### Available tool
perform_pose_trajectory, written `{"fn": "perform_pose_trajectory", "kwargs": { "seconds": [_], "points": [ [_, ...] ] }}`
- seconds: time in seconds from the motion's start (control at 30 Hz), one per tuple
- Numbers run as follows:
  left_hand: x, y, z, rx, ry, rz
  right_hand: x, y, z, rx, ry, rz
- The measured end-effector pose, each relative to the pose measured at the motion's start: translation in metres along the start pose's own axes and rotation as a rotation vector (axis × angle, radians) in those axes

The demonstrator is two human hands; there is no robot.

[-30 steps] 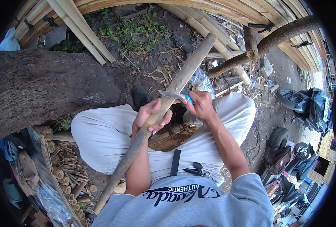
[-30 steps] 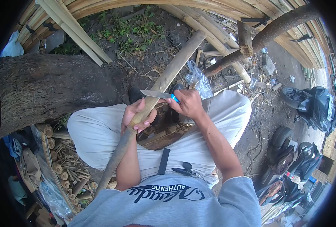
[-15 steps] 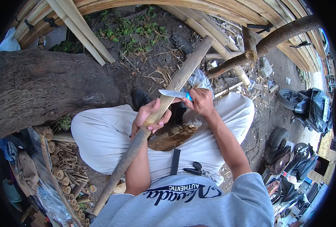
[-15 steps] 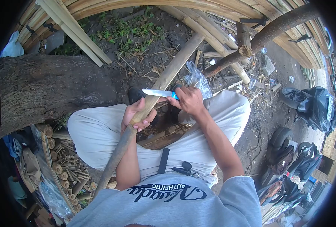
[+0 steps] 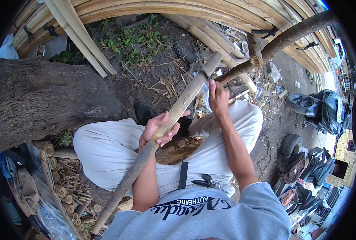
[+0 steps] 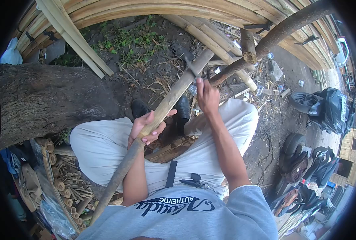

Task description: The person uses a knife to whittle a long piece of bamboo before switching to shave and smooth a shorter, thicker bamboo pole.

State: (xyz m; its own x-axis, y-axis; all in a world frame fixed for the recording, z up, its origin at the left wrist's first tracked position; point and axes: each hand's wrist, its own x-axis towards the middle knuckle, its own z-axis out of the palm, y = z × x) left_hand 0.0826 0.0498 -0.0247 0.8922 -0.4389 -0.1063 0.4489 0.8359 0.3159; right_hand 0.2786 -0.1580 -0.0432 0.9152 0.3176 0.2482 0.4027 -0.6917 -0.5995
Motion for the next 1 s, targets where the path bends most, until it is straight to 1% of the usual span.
{"fn": "perform_pose_trajectory", "kwargs": {
  "seconds": [0.03,0.07,0.1,0.13,0.17,0.23,0.27,0.3,0.43,0.47,0.53,0.57,0.6,0.63,0.67,0.7,0.73,0.77,0.8,0.87,0.9,0.97,1.0],
  "points": [
    [-0.001,0.003,0.001,-0.046,0.004,0.019,-0.013,-0.006,0.002,0.028,-0.059,-0.101],
    [-0.001,0.004,-0.001,-0.086,0.006,0.036,-0.026,-0.017,-0.001,0.031,-0.17,-0.168],
    [-0.002,0.004,-0.004,-0.077,-0.006,0.034,-0.037,-0.028,-0.007,0.032,-0.232,-0.317],
    [-0.002,0.003,-0.008,-0.104,-0.014,0.071,-0.044,-0.037,-0.007,0.061,-0.254,-0.459],
    [-0.004,0.003,-0.009,-0.132,-0.02,0.108,-0.049,-0.04,-0.004,0.1,-0.293,-0.51],
    [-0.008,0.001,-0.013,-0.13,-0.005,0.112,-0.049,-0.039,-0.001,0.096,-0.301,-0.559],
    [-0.009,0.001,-0.009,-0.116,-0.026,0.112,-0.047,-0.038,-0.001,0.098,-0.295,-0.558],
    [-0.01,0.002,-0.006,-0.103,-0.046,0.111,-0.043,-0.036,-0.001,0.091,-0.29,-0.601],
    [-0.012,0.003,-0.002,-0.093,-0.037,0.094,-0.034,-0.031,0.002,0.096,-0.247,-0.714],
    [-0.012,0.005,0.001,-0.091,-0.037,0.094,-0.031,-0.023,0.005,0.097,-0.246,-0.715],
    [-0.014,0.008,0.011,-0.118,-0.071,0.115,-0.022,-0.001,0.013,0.038,-0.123,-0.575],
    [-0.015,0.008,0.009,-0.12,-0.062,0.117,-0.01,0.005,0.011,0.026,-0.062,-0.366],
    [-0.016,0.008,0.007,-0.185,-0.108,0.143,0.011,0.015,0.011,0.056,-0.053,0.005],
    [-0.017,0.007,0.006,-0.249,-0.155,0.168,0.031,0.025,0.001,-0.017,-0.152,0.222],
    [-0.015,0.006,0.008,-0.216,-0.178,0.164,0.037,0.028,-0.007,0.024,-0.039,0.296],
    [-0.014,0.005,0.008,-0.215,-0.172,0.165,0.037,0.028,-0.01,0.084,0.03,0.293],
    [-0.012,0.005,0.006,-0.192,-0.155,0.149,0.032,0.026,-0.009,0.054,0.068,0.26],
    [-0.012,0.004,0.004,-0.174,-0.136,0.138,0.027,0.01,-0.014,0.022,0.1,0.225],
    [-0.012,0.004,0.002,-0.196,-0.115,0.146,0.022,0.001,-0.015,0.022,0.083,0.222],
    [-0.011,0.003,-0.002,-0.204,-0.089,0.162,0.004,-0.013,-0.011,0.137,0.127,0.26],
    [-0.012,0.002,-0.002,-0.203,-0.075,0.162,-0.007,-0.022,-0.012,0.144,0.105,0.277],
    [-0.014,0.003,-0.002,-0.207,-0.051,0.146,-0.029,-0.034,-0.014,0.251,-0.124,-0.067],
    [-0.014,0.005,-0.002,-0.204,-0.073,0.146,-0.036,-0.037,-0.009,0.199,-0.175,-0.246]
  ]
}}
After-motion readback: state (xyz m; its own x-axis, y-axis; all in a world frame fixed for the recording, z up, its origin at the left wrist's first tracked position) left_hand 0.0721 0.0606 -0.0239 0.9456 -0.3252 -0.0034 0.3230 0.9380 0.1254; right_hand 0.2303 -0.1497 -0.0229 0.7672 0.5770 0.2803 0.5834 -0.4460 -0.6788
